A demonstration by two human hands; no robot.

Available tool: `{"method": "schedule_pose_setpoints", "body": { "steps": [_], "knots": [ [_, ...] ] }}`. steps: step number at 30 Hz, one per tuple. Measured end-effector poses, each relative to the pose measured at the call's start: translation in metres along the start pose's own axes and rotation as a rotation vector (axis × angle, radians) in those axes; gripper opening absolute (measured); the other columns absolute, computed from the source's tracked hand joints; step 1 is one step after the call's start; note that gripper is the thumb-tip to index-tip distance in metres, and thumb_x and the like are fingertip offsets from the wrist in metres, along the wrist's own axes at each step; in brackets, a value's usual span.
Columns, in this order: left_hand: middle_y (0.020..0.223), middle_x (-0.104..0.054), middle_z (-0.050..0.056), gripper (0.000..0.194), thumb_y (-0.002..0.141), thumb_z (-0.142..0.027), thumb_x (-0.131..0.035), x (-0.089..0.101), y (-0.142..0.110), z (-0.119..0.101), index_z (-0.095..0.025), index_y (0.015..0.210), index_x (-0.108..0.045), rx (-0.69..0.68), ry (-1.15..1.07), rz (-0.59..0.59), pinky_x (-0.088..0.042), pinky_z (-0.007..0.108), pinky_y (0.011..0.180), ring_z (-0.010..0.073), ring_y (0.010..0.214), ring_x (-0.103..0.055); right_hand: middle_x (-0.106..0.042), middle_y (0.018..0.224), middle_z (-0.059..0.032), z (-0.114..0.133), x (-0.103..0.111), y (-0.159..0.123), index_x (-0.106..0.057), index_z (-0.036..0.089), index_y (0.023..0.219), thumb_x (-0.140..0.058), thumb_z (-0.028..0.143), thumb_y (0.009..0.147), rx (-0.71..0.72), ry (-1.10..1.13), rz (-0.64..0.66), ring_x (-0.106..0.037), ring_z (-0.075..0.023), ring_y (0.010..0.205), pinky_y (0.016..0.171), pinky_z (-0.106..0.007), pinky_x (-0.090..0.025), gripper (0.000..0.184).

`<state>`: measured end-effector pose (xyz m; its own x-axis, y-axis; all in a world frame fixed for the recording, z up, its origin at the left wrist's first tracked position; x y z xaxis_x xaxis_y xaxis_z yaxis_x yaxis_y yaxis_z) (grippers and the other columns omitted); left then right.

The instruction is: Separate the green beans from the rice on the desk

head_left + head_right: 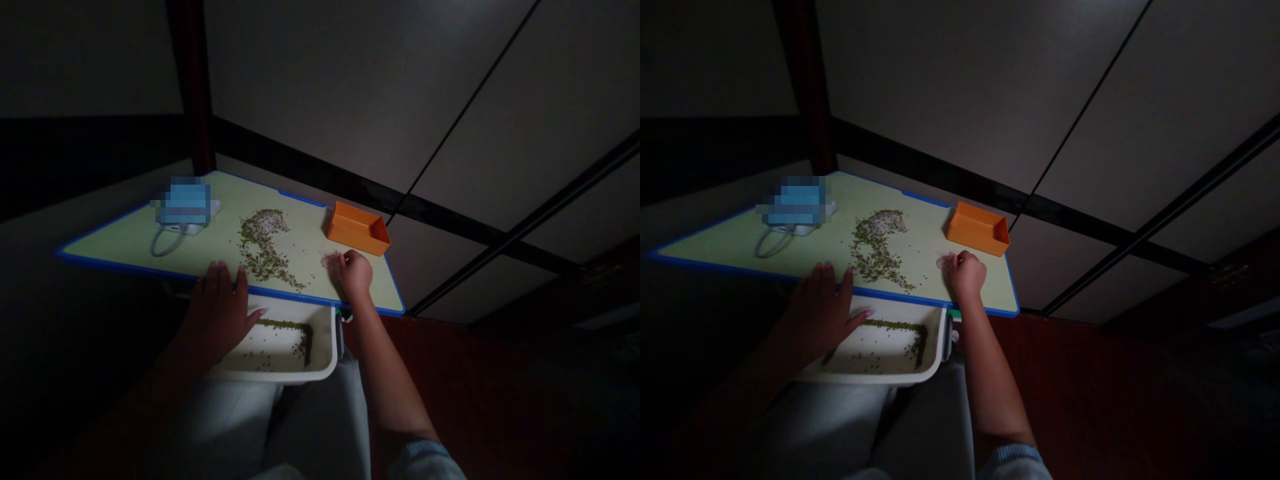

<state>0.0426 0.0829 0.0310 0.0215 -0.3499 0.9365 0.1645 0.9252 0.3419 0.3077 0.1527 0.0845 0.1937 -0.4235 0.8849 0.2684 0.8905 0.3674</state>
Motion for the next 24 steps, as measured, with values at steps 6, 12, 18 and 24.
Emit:
{"method": "schedule_pose_setpoints", "body": {
  "steps": [6, 12, 18, 24],
  "knots": [
    [0.146, -0.031, 0.044, 0.084, 0.079, -0.050, -0.054, -0.001, 0.000, 0.000, 0.003, 0.140, -0.033, -0.010, -0.022, -0.012, -0.029, 0.059, 0.111, 0.0533, 0.141, -0.030, -0.073, 0.082, -0.0059, 0.022, 0.000, -0.001, -0.068, 0.020, 0.080, -0.053, 0.039, 0.093, 0.125, 0.083, 0.003, -0.060, -0.0162, 0.069, 0.060, -0.027, -0.027, 0.028],
    [0.147, -0.031, 0.043, 0.084, 0.077, -0.047, -0.057, 0.002, 0.001, 0.001, 0.003, 0.140, -0.035, 0.014, -0.098, 0.012, -0.028, 0.059, 0.112, 0.0526, 0.142, -0.030, -0.069, 0.073, -0.0041, -0.005, 0.003, -0.012, -0.065, 0.019, 0.075, -0.053, 0.040, 0.092, 0.047, 0.214, -0.040, -0.054, -0.0147, 0.062, 0.056, -0.026, -0.026, 0.029],
    [0.147, -0.032, 0.043, 0.085, 0.077, -0.049, -0.058, 0.002, 0.001, 0.001, 0.003, 0.141, -0.034, 0.012, -0.085, -0.001, -0.028, 0.059, 0.112, 0.0524, 0.142, -0.030, -0.064, 0.065, -0.0007, -0.008, -0.001, -0.032, -0.061, 0.019, 0.070, -0.053, 0.043, 0.090, 0.116, 0.422, -0.009, -0.052, -0.0126, 0.059, 0.056, -0.023, -0.030, 0.032],
    [0.148, -0.030, 0.042, 0.086, 0.075, -0.046, -0.060, 0.001, 0.000, 0.003, 0.003, 0.140, -0.035, 0.022, -0.144, -0.012, -0.027, 0.059, 0.113, 0.0518, 0.143, -0.028, -0.069, 0.073, -0.0039, -0.005, 0.001, -0.034, -0.066, 0.019, 0.075, -0.055, 0.041, 0.091, 0.098, 0.243, 0.006, -0.057, -0.0143, 0.064, 0.058, -0.024, -0.030, 0.030]
  ]
}}
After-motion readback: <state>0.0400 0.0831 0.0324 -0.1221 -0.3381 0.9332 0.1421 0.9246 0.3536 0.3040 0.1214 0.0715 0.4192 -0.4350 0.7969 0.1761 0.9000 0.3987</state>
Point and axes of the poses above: each hand's wrist, its own y-axis towards the middle knuckle, its own x-axis out of the back of the hand, z = x × y, the point moved 9 cm from there along y, towards the middle knuckle
